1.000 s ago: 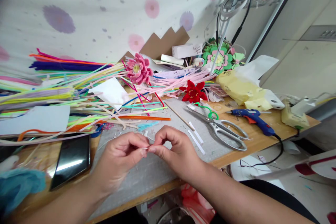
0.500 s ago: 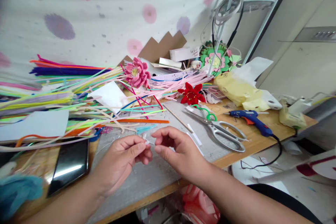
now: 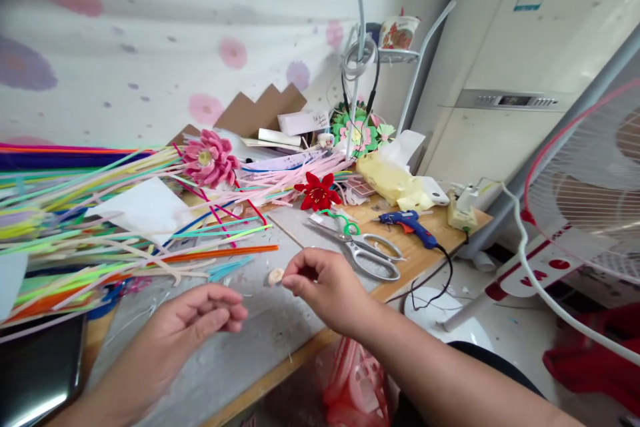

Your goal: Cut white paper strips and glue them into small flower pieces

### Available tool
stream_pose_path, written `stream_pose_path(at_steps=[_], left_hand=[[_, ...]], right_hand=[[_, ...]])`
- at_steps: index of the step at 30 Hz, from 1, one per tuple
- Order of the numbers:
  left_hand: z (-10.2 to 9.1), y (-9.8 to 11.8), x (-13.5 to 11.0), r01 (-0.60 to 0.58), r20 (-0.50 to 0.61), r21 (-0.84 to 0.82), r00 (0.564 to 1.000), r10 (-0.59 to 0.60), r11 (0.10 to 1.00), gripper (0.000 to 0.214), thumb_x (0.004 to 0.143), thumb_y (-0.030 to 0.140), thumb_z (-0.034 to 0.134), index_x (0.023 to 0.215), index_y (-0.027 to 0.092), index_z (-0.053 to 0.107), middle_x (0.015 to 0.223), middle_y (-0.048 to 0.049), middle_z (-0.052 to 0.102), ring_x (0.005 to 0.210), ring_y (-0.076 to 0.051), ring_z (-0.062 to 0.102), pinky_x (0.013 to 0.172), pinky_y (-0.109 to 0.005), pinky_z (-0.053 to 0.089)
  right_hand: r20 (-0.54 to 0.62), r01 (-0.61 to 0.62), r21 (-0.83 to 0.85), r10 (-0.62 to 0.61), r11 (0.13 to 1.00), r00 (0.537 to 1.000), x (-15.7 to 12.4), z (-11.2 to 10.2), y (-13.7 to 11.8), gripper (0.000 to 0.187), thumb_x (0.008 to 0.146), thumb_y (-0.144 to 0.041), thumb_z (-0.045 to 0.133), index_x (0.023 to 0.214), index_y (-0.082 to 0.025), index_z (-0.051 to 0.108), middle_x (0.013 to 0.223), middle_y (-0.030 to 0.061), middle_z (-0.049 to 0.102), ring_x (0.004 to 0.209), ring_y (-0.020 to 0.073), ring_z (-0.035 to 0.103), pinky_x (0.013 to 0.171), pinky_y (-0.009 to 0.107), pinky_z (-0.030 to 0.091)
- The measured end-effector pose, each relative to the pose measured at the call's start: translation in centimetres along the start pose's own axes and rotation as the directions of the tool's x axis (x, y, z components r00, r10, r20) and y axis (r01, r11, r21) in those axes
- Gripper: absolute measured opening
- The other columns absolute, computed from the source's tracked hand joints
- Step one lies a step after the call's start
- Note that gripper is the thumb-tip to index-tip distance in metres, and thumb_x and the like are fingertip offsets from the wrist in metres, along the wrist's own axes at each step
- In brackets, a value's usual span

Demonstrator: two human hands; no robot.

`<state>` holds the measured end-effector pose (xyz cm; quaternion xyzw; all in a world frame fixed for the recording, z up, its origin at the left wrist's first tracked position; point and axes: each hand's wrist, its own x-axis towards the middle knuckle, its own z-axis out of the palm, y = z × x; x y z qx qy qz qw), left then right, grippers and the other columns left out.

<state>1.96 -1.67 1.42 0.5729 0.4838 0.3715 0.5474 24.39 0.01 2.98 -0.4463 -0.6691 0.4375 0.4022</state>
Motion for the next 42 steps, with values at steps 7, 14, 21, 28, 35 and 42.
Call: stream_pose_path(at_steps=[7, 14, 21, 28, 35, 42], left_hand=[[1.2, -0.2, 0.0, 0.003, 0.059, -0.013, 0.998, -0.003, 1.000, 0.019, 0.069, 0.029, 0.072, 0.086, 0.020, 0.069, 0.075, -0.0025, 0.071, 0.074, -0.019, 0.065, 0.070, -0.029, 0.050], [0.1, -0.3, 0.4, -0.031, 0.014, 0.179, 0.999, 0.029, 0.983, 0.016, 0.076, 0.033, 0.063, 0.067, 0.020, 0.064, 0.059, 0.0020, 0.059, 0.058, -0.014, 0.055, 0.057, -0.025, 0.043], [-0.7, -0.4, 0.6, 0.015, -0.170, 0.050, 0.985, -0.006, 0.999, 0.025, 0.079, 0.043, 0.060, 0.068, 0.020, 0.059, 0.054, 0.0048, 0.054, 0.054, -0.013, 0.049, 0.056, -0.025, 0.041], [-0.9, 0.0, 0.9, 0.028, -0.201, -0.014, 0.979, -0.030, 1.000, 0.030, 0.075, 0.046, 0.063, 0.062, 0.020, 0.058, 0.057, 0.0042, 0.055, 0.055, -0.013, 0.050, 0.058, -0.026, 0.042], [-0.6, 0.1, 1.1, 0.073, -0.265, -0.100, 0.960, -0.097, 0.992, 0.031, 0.065, 0.048, 0.073, 0.074, 0.020, 0.064, 0.064, 0.0038, 0.057, 0.067, -0.017, 0.055, 0.067, -0.029, 0.044], [-0.8, 0.2, 0.8, 0.024, -0.198, -0.126, 0.979, -0.049, 0.992, 0.022, 0.075, 0.039, 0.068, 0.070, 0.018, 0.062, 0.064, 0.0033, 0.058, 0.065, -0.013, 0.052, 0.065, -0.026, 0.042]], right_hand=[[0.010, 0.071, -0.052, -0.071, 0.996, 0.997, -0.8, 4.1, 0.4, 0.009, 0.074, -0.009, 0.063, 0.067, -0.016, 0.062, 0.065, -0.0016, 0.059, 0.061, 0.0097, 0.051, 0.058, 0.020, 0.038], [-0.038, 0.055, -0.110, -0.060, 0.992, 0.997, 0.1, 3.9, 0.4, 0.007, 0.078, -0.015, 0.063, 0.071, -0.016, 0.063, 0.064, -0.0015, 0.062, 0.058, 0.0093, 0.054, 0.056, 0.018, 0.041], [-0.079, -0.058, -0.791, -0.008, 0.610, 0.997, 1.6, -8.2, 2.3, 0.022, 0.089, -0.025, 0.048, 0.085, -0.016, 0.067, 0.086, 0.0079, 0.069, 0.079, 0.0189, 0.062, 0.072, 0.027, 0.042], [-0.349, -0.398, -0.850, 0.198, 0.345, 0.916, 0.6, -18.0, 6.8, 0.016, 0.079, -0.027, 0.056, 0.074, -0.017, 0.068, 0.073, 0.0090, 0.069, 0.070, 0.0251, 0.063, 0.059, 0.030, 0.039], [-0.538, -0.607, -0.730, 0.284, 0.314, 0.794, 0.2, -21.7, 10.1, 0.025, 0.088, -0.037, 0.058, 0.088, -0.013, 0.066, 0.085, 0.0052, 0.067, 0.080, 0.0178, 0.064, 0.073, 0.032, 0.047], [-0.603, -0.625, -0.462, 0.293, 0.630, 0.742, 0.2, -20.6, 8.3, 0.013, 0.080, -0.024, 0.057, 0.072, -0.014, 0.061, 0.058, 0.0019, 0.057, 0.055, 0.0156, 0.059, 0.058, 0.031, 0.047]])
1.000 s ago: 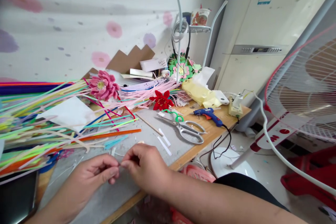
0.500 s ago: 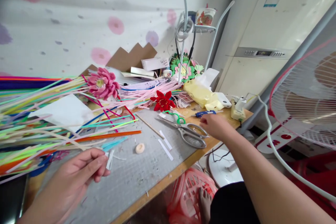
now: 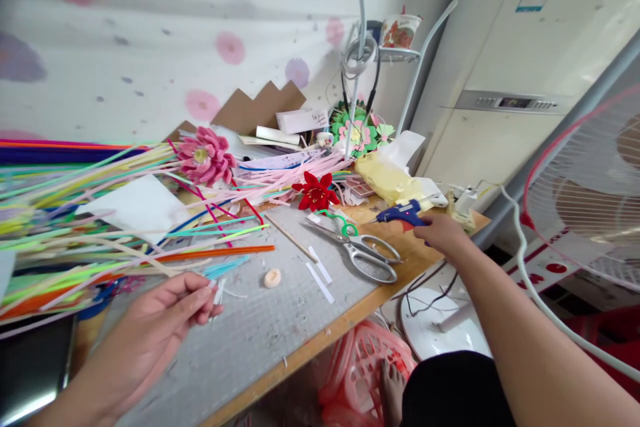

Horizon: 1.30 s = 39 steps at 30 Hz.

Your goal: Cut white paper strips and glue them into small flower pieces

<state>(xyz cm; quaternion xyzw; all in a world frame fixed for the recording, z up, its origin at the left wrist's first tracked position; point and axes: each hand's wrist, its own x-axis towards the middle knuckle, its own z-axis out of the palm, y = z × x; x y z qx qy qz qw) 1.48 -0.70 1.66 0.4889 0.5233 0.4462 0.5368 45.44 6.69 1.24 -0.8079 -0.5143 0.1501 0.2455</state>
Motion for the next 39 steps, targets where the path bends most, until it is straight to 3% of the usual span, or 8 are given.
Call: stream_pose_path(at_steps=[3, 5, 9, 13, 18, 22, 28, 39], left_hand=[[-0.1, 0.0, -0.1, -0.027, 0.002, -0.031, 1.000, 0.027, 0.999, 0.022, 0.079, 0.035, 0.064, 0.067, 0.017, 0.060, 0.061, 0.0032, 0.058, 0.061, -0.012, 0.051, 0.064, -0.026, 0.041], [-0.1, 0.1, -0.2, -0.040, -0.003, -0.045, 0.999, 0.040, 0.998, 0.022, 0.080, 0.034, 0.064, 0.066, 0.017, 0.059, 0.059, 0.0034, 0.058, 0.059, -0.011, 0.050, 0.064, -0.026, 0.041], [0.0, 0.1, -0.5, -0.045, -0.015, -0.070, 0.999, 0.044, 0.997, 0.020, 0.079, 0.031, 0.064, 0.065, 0.017, 0.059, 0.057, 0.0032, 0.057, 0.056, -0.011, 0.049, 0.063, -0.028, 0.044], [0.1, 0.0, -0.7, -0.026, -0.041, -0.091, 0.999, 0.022, 0.995, 0.017, 0.076, 0.030, 0.066, 0.067, 0.016, 0.061, 0.057, 0.0027, 0.058, 0.054, -0.011, 0.050, 0.061, -0.029, 0.045], [0.0, 0.0, -0.8, -0.028, -0.058, -0.101, 0.998, 0.022, 0.994, 0.014, 0.076, 0.026, 0.065, 0.067, 0.017, 0.062, 0.056, 0.0033, 0.058, 0.053, -0.010, 0.050, 0.062, -0.028, 0.046], [0.0, 0.1, -0.9, -0.041, -0.070, -0.110, 0.997, 0.033, 0.993, 0.014, 0.076, 0.025, 0.063, 0.065, 0.017, 0.061, 0.057, 0.0025, 0.059, 0.053, -0.010, 0.051, 0.058, -0.025, 0.043], [-0.1, 0.0, -0.9, -0.059, -0.075, -0.107, 0.996, 0.051, 0.992, 0.015, 0.078, 0.026, 0.063, 0.067, 0.016, 0.062, 0.059, 0.0016, 0.061, 0.055, -0.010, 0.052, 0.054, -0.022, 0.041], [-0.2, -0.2, -0.7, -0.118, -0.070, -0.031, 0.991, 0.115, 0.993, 0.014, 0.080, 0.025, 0.062, 0.068, 0.017, 0.064, 0.060, 0.0013, 0.061, 0.057, -0.011, 0.054, 0.054, -0.022, 0.043]], right_hand=[[0.005, 0.055, 0.269, -0.059, 0.962, 0.998, -2.6, -0.2, -2.4, 0.013, 0.079, -0.030, 0.053, 0.072, -0.019, 0.054, 0.060, 0.0022, 0.056, 0.053, 0.0141, 0.058, 0.054, 0.029, 0.047], [0.070, 0.099, 0.473, -0.149, 0.876, 0.986, -5.2, 0.6, -4.6, 0.015, 0.073, -0.034, 0.061, 0.075, -0.021, 0.053, 0.062, 0.0005, 0.057, 0.053, 0.0140, 0.058, 0.051, 0.027, 0.047], [0.241, 0.094, 0.734, -0.387, 0.673, 0.890, -11.4, 3.8, -9.0, 0.027, 0.066, -0.033, 0.073, 0.087, -0.019, 0.064, 0.063, -0.0008, 0.058, 0.053, 0.0125, 0.055, 0.048, 0.023, 0.045], [0.390, 0.144, 0.684, -0.526, 0.715, 0.756, -15.6, 6.6, -12.0, 0.021, 0.070, -0.035, 0.074, 0.083, -0.022, 0.064, 0.076, 0.0040, 0.068, 0.064, 0.0174, 0.063, 0.054, 0.027, 0.053], [0.238, 0.443, 0.616, -0.690, 0.651, 0.684, -16.4, 7.7, -13.2, 0.010, 0.078, -0.032, 0.066, 0.084, -0.026, 0.060, 0.077, 0.0027, 0.067, 0.070, 0.0194, 0.064, 0.060, 0.029, 0.055], [0.199, 0.622, 0.508, -0.784, 0.596, 0.588, -16.0, 7.7, -13.5, 0.005, 0.083, -0.028, 0.061, 0.083, -0.026, 0.056, 0.074, 0.0015, 0.060, 0.065, 0.0178, 0.059, 0.057, 0.029, 0.052], [0.190, 0.662, 0.456, -0.791, 0.596, 0.581, -16.2, 7.9, -13.8, 0.019, 0.086, -0.028, 0.056, 0.071, -0.024, 0.046, 0.068, -0.0014, 0.049, 0.059, 0.0146, 0.050, 0.053, 0.028, 0.044], [0.186, 0.701, 0.399, -0.800, 0.592, 0.570, -16.3, 7.7, -13.6, 0.016, 0.088, -0.024, 0.051, 0.073, -0.024, 0.045, 0.070, -0.0006, 0.049, 0.063, 0.0156, 0.049, 0.057, 0.029, 0.041]])
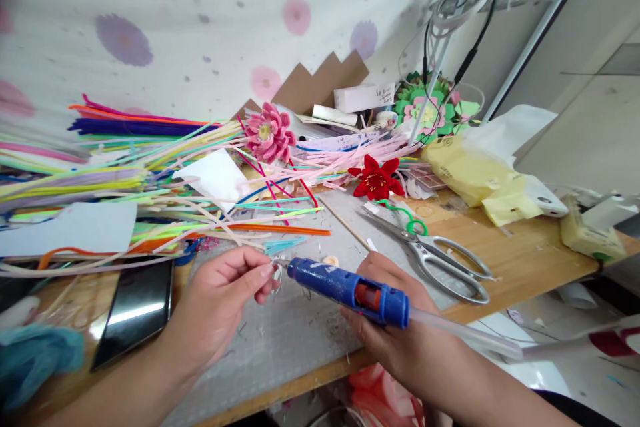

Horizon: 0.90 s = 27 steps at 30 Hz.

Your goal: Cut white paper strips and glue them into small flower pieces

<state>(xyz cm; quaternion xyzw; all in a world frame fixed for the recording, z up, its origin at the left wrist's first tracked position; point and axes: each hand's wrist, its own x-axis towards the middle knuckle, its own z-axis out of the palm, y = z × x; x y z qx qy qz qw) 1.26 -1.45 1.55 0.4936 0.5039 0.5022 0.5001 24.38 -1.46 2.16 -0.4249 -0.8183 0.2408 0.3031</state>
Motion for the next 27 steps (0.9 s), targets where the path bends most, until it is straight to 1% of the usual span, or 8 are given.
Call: stream_pose_path(at_steps=[6, 10, 15, 19, 22, 24, 26, 27], left_hand=[[0.0, 0.4, -0.2, -0.019, -0.022, 0.129, 1.000, 0.022, 0.991, 0.012, 0.079, 0.023, 0.062, 0.069, 0.018, 0.064, 0.059, 0.0025, 0.060, 0.056, -0.011, 0.055, 0.054, -0.021, 0.044], [0.1, 0.6, -0.3, -0.022, -0.029, 0.146, 0.999, 0.027, 0.989, 0.011, 0.078, 0.023, 0.062, 0.068, 0.019, 0.064, 0.058, 0.0022, 0.061, 0.056, -0.011, 0.055, 0.054, -0.022, 0.044], [-0.1, 0.4, -0.2, -0.034, -0.026, 0.163, 0.999, 0.039, 0.986, 0.012, 0.078, 0.023, 0.062, 0.068, 0.019, 0.065, 0.059, 0.0021, 0.061, 0.057, -0.012, 0.055, 0.054, -0.022, 0.044], [-0.2, 0.1, -0.2, -0.029, -0.018, 0.140, 0.999, 0.032, 0.990, 0.011, 0.079, 0.024, 0.063, 0.069, 0.019, 0.065, 0.060, 0.0023, 0.061, 0.057, -0.011, 0.055, 0.055, -0.021, 0.044], [-0.2, 0.0, -0.1, -0.028, -0.004, 0.080, 1.000, 0.029, 0.996, 0.012, 0.080, 0.025, 0.063, 0.070, 0.018, 0.065, 0.061, 0.0024, 0.062, 0.057, -0.010, 0.054, 0.055, -0.021, 0.044], [-0.2, 0.0, 0.0, -0.017, 0.012, 0.023, 1.000, 0.017, 1.000, 0.014, 0.080, 0.026, 0.064, 0.069, 0.018, 0.064, 0.060, 0.0025, 0.061, 0.057, -0.010, 0.053, 0.056, -0.021, 0.043], [-0.2, 0.1, 0.1, 0.009, 0.041, -0.019, 0.999, -0.008, 1.000, 0.015, 0.080, 0.027, 0.065, 0.068, 0.018, 0.063, 0.060, 0.0027, 0.060, 0.057, -0.010, 0.053, 0.056, -0.022, 0.042], [-0.3, 0.1, 0.1, 0.023, 0.054, -0.027, 0.998, -0.022, 0.999, 0.015, 0.080, 0.027, 0.065, 0.068, 0.018, 0.063, 0.060, 0.0027, 0.060, 0.057, -0.010, 0.052, 0.057, -0.022, 0.042]], right_hand=[[0.006, 0.007, -0.015, -0.007, 1.000, 1.000, 0.0, -0.1, 0.0, 0.016, 0.089, -0.022, 0.050, 0.074, -0.023, 0.045, 0.070, -0.0011, 0.048, 0.064, 0.0149, 0.049, 0.059, 0.029, 0.040], [0.017, -0.007, -0.015, 0.007, 1.000, 1.000, 0.1, -0.1, 0.2, 0.015, 0.089, -0.023, 0.051, 0.075, -0.023, 0.046, 0.072, -0.0007, 0.049, 0.065, 0.0150, 0.050, 0.059, 0.029, 0.041], [0.034, -0.022, -0.026, 0.023, 0.999, 0.999, 0.0, -0.3, 0.2, 0.016, 0.089, -0.025, 0.051, 0.074, -0.023, 0.046, 0.071, -0.0007, 0.049, 0.064, 0.0149, 0.050, 0.060, 0.029, 0.042], [0.041, -0.034, -0.025, 0.035, 0.999, 0.999, 0.0, -0.5, 0.2, 0.013, 0.089, -0.024, 0.051, 0.077, -0.022, 0.048, 0.074, 0.0005, 0.052, 0.067, 0.0153, 0.052, 0.062, 0.030, 0.044], [0.058, 0.003, -0.018, -0.002, 1.000, 0.998, 0.0, -0.4, 0.3, 0.009, 0.088, -0.024, 0.052, 0.079, -0.022, 0.052, 0.077, 0.0017, 0.055, 0.072, 0.0165, 0.055, 0.066, 0.031, 0.046], [0.061, 0.022, -0.012, -0.021, 1.000, 0.998, 0.0, -0.4, 0.5, 0.008, 0.087, -0.025, 0.054, 0.080, -0.022, 0.054, 0.076, 0.0016, 0.057, 0.072, 0.0170, 0.055, 0.066, 0.030, 0.046], [0.042, -0.016, 0.019, 0.015, 1.000, 0.999, 0.1, -0.8, 1.2, 0.008, 0.084, -0.029, 0.057, 0.082, -0.022, 0.057, 0.074, 0.0011, 0.057, 0.069, 0.0172, 0.056, 0.063, 0.030, 0.047], [0.017, -0.067, 0.049, 0.066, 0.997, 0.998, 0.1, -1.2, 1.9, 0.011, 0.082, -0.032, 0.061, 0.082, -0.022, 0.058, 0.073, 0.0008, 0.058, 0.067, 0.0173, 0.056, 0.062, 0.030, 0.048]])
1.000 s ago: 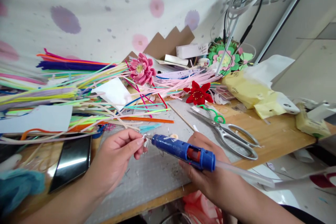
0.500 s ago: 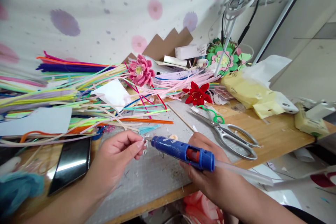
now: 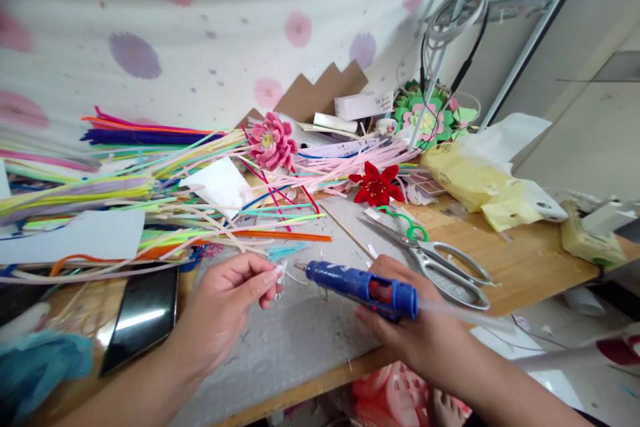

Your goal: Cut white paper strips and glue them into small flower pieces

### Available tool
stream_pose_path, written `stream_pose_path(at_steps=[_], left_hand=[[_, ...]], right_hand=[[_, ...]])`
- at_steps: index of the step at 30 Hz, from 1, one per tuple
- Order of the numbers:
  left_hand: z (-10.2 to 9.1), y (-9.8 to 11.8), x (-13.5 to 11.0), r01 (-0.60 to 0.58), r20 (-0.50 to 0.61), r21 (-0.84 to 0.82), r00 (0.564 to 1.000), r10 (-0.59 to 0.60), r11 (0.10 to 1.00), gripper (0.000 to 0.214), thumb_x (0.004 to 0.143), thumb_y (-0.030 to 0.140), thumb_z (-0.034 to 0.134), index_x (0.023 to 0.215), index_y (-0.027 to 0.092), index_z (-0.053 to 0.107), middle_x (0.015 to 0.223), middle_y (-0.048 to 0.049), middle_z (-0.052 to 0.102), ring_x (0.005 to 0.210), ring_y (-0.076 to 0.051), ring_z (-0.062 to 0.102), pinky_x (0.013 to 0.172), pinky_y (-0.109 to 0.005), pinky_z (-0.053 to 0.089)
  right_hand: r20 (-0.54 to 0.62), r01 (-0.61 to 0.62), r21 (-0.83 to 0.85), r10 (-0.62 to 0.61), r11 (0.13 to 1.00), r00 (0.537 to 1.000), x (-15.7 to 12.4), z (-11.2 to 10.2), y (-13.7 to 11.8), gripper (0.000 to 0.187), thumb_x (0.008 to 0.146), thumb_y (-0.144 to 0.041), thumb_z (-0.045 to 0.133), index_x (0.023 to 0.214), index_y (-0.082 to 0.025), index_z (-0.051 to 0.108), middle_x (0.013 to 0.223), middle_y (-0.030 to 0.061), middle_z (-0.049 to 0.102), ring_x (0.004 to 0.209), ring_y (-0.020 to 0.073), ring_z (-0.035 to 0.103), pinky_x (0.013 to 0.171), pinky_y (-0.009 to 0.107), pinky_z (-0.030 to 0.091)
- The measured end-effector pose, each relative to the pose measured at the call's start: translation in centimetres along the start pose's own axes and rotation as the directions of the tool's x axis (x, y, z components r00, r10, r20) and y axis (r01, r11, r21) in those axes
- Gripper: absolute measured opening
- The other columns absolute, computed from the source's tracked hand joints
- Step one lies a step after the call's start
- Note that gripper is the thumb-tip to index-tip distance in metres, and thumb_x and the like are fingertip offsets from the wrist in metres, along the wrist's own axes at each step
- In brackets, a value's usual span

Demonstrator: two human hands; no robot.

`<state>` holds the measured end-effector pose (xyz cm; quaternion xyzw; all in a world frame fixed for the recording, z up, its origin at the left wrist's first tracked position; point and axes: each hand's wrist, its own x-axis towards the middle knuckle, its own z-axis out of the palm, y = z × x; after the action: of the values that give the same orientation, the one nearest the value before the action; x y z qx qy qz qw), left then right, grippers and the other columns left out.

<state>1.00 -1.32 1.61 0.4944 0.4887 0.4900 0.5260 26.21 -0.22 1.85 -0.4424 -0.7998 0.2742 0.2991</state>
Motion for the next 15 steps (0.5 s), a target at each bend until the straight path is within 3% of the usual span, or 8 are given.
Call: stream_pose_path(at_steps=[2, 3, 5, 8, 10, 15], left_hand=[[-0.1, 0.0, 0.1, 0.021, 0.010, 0.006, 1.000, -0.021, 1.000, 0.015, 0.079, 0.030, 0.065, 0.069, 0.018, 0.064, 0.062, 0.0024, 0.061, 0.058, -0.010, 0.052, 0.058, -0.023, 0.042], [-0.1, 0.0, 0.2, 0.028, 0.001, 0.019, 1.000, -0.028, 0.999, 0.016, 0.079, 0.031, 0.065, 0.071, 0.018, 0.065, 0.062, 0.0021, 0.061, 0.059, -0.011, 0.053, 0.059, -0.023, 0.042], [-0.2, -0.1, 0.5, 0.037, -0.040, 0.038, 0.999, -0.035, 0.999, 0.017, 0.078, 0.034, 0.066, 0.073, 0.018, 0.066, 0.063, 0.0016, 0.062, 0.061, -0.012, 0.054, 0.061, -0.024, 0.042], [-0.4, -0.3, 1.0, 0.063, -0.072, 0.026, 0.996, -0.061, 0.998, 0.022, 0.074, 0.039, 0.070, 0.077, 0.018, 0.068, 0.067, 0.0006, 0.065, 0.065, -0.013, 0.056, 0.064, -0.026, 0.044], [-0.4, -0.5, 1.3, 0.096, -0.108, 0.005, 0.990, -0.095, 0.995, 0.029, 0.066, 0.043, 0.075, 0.078, 0.018, 0.069, 0.069, -0.0004, 0.067, 0.067, -0.015, 0.057, 0.066, -0.026, 0.046], [-0.6, -0.7, 1.8, 0.127, -0.148, -0.036, 0.980, -0.130, 0.991, 0.043, 0.054, 0.048, 0.082, 0.083, 0.019, 0.071, 0.071, -0.0007, 0.070, 0.071, -0.017, 0.061, 0.068, -0.026, 0.049]], right_hand=[[-0.096, -0.168, 0.109, 0.179, 0.980, 0.979, 0.2, -1.6, 2.0, 0.020, 0.071, -0.037, 0.071, 0.078, -0.021, 0.062, 0.065, 0.0000, 0.059, 0.059, 0.0167, 0.055, 0.054, 0.028, 0.047], [-0.159, -0.267, 0.180, 0.296, 0.947, 0.942, 0.2, -2.8, 3.4, 0.024, 0.065, -0.038, 0.076, 0.072, -0.020, 0.062, 0.060, -0.0002, 0.059, 0.055, 0.0159, 0.054, 0.050, 0.027, 0.045], [-0.293, -0.436, 0.388, 0.557, 0.812, 0.777, 0.1, -5.8, 6.5, 0.029, 0.056, -0.036, 0.082, 0.063, -0.018, 0.062, 0.050, -0.0001, 0.058, 0.045, 0.0128, 0.051, 0.041, 0.023, 0.040], [-0.400, -0.447, 0.493, 0.650, 0.747, 0.646, -1.0, -10.3, 11.0, 0.030, 0.067, -0.042, 0.074, 0.062, -0.017, 0.058, 0.048, 0.0010, 0.057, 0.043, 0.0111, 0.051, 0.041, 0.022, 0.043], [-0.423, -0.450, 0.535, 0.687, 0.715, 0.590, -2.0, -12.3, 13.2, 0.029, 0.072, -0.043, 0.068, 0.064, -0.017, 0.057, 0.048, 0.0002, 0.055, 0.042, 0.0111, 0.052, 0.044, 0.024, 0.047], [-0.419, -0.526, 0.534, 0.747, 0.662, 0.515, -3.1, -13.1, 15.8, 0.031, 0.069, -0.040, 0.073, 0.062, -0.017, 0.054, 0.047, 0.0010, 0.056, 0.039, 0.0114, 0.051, 0.039, 0.024, 0.047]])
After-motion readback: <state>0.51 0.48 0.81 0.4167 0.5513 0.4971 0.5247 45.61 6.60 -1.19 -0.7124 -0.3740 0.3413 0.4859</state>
